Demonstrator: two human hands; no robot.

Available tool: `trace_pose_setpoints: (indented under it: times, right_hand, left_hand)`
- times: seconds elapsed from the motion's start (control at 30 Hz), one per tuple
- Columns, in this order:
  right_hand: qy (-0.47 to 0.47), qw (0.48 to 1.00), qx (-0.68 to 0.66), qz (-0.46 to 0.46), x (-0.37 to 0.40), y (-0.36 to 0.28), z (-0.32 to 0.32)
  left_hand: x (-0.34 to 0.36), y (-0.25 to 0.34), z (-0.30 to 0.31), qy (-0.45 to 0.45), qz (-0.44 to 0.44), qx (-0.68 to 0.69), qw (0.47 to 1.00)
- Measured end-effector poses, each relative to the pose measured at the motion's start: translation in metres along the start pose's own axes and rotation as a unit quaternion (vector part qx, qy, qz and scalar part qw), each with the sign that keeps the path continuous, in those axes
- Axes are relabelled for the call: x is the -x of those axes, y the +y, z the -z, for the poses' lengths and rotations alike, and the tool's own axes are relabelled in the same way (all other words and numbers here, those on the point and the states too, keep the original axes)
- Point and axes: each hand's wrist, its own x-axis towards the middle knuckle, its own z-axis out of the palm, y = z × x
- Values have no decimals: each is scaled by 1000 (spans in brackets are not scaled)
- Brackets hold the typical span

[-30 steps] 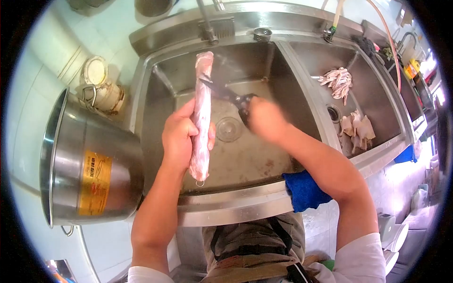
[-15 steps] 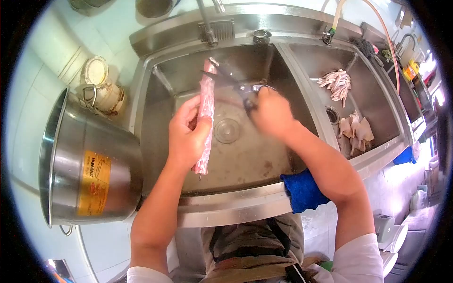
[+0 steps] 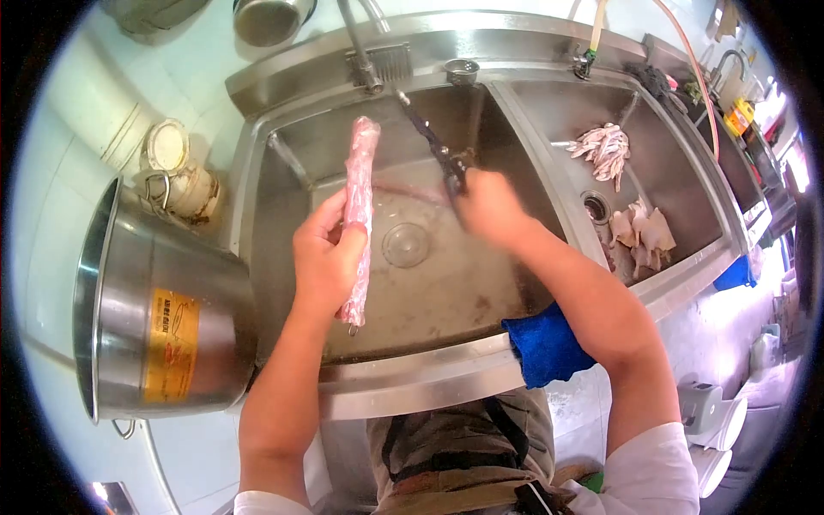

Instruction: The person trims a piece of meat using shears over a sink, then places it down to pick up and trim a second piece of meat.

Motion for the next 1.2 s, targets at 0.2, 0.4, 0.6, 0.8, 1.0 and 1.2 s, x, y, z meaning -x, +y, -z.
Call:
trace_pose_setpoints:
  times: [0.2, 0.4, 0.6, 0.8, 1.0, 1.2]
  right_hand:
    - [41, 992, 95, 68, 4, -4, 1]
    - [99, 983, 131, 83, 1, -5, 2]
    - [35, 986, 139, 80, -1, -3, 0]
    - [-86, 996, -14, 28, 6, -7, -3]
    - [8, 994, 106, 41, 6, -15, 2]
    - [36, 990, 127, 45, 5, -13, 2]
  left_hand:
    - [1, 3, 2, -27, 28, 13, 999]
    - [5, 2, 5, -22, -19, -56, 998]
    - [5, 4, 5, -11, -53, -81, 995]
    - [-1, 7, 6, -33, 12, 0, 999]
    - [-1, -1, 4, -20, 6, 3, 1000]
    - [4, -8, 2, -15, -17, -82, 996]
